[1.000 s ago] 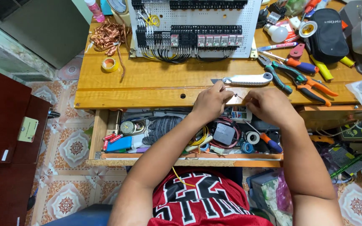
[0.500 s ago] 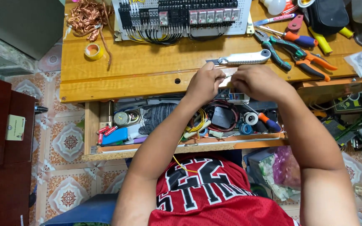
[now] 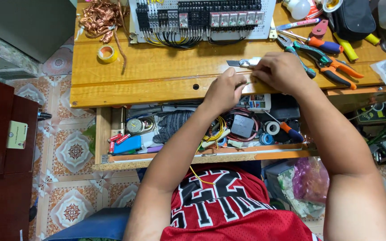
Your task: Stripping, twisting, and connecting electrical wires to components on a workbench
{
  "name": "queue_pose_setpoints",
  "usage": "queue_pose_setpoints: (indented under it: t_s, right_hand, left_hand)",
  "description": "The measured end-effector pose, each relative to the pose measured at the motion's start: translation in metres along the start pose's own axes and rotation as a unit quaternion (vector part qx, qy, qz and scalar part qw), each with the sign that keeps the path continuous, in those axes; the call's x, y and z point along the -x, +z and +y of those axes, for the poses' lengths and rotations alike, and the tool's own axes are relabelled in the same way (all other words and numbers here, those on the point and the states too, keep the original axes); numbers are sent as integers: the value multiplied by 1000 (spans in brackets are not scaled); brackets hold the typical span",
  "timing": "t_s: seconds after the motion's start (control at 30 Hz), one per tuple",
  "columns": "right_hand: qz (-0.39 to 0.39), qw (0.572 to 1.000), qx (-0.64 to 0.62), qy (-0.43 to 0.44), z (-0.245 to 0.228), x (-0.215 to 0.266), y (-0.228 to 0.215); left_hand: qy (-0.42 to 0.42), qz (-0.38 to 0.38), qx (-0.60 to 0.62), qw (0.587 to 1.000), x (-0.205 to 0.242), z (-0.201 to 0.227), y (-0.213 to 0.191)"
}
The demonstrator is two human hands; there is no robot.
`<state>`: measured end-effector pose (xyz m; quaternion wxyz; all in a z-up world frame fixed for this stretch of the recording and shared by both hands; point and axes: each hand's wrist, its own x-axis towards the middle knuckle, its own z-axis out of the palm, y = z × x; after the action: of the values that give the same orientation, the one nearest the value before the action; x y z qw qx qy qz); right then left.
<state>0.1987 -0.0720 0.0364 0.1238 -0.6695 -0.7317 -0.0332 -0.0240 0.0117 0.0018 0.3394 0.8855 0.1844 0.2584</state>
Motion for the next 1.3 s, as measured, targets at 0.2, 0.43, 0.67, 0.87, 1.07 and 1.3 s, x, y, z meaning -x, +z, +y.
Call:
queue_pose_setpoints:
  t_s: [0.2, 0.43, 0.67, 0.87, 1.07, 1.3]
  right_hand:
    - [16, 998, 21, 62, 13, 28, 12]
    - [72, 992, 100, 27, -11, 59, 7]
    - [87, 993, 76, 9, -31, 76, 21]
    - [92, 994, -15, 65, -41, 78, 47]
    - [106, 981, -137, 91, -54, 68, 54]
    - [137, 984, -95, 69, -63, 73, 52]
  left_hand:
    - [30, -40, -80, 996, 6, 34, -24]
    - [36, -23, -122, 992, 7, 14, 4]
    - [38, -17, -141, 989, 4, 12, 8]
    - [19, -34, -162, 986, 1, 10, 10]
    - [-6, -95, -162, 982, -13, 12, 4]
    - [-9, -60, -107, 992, -9, 9, 2]
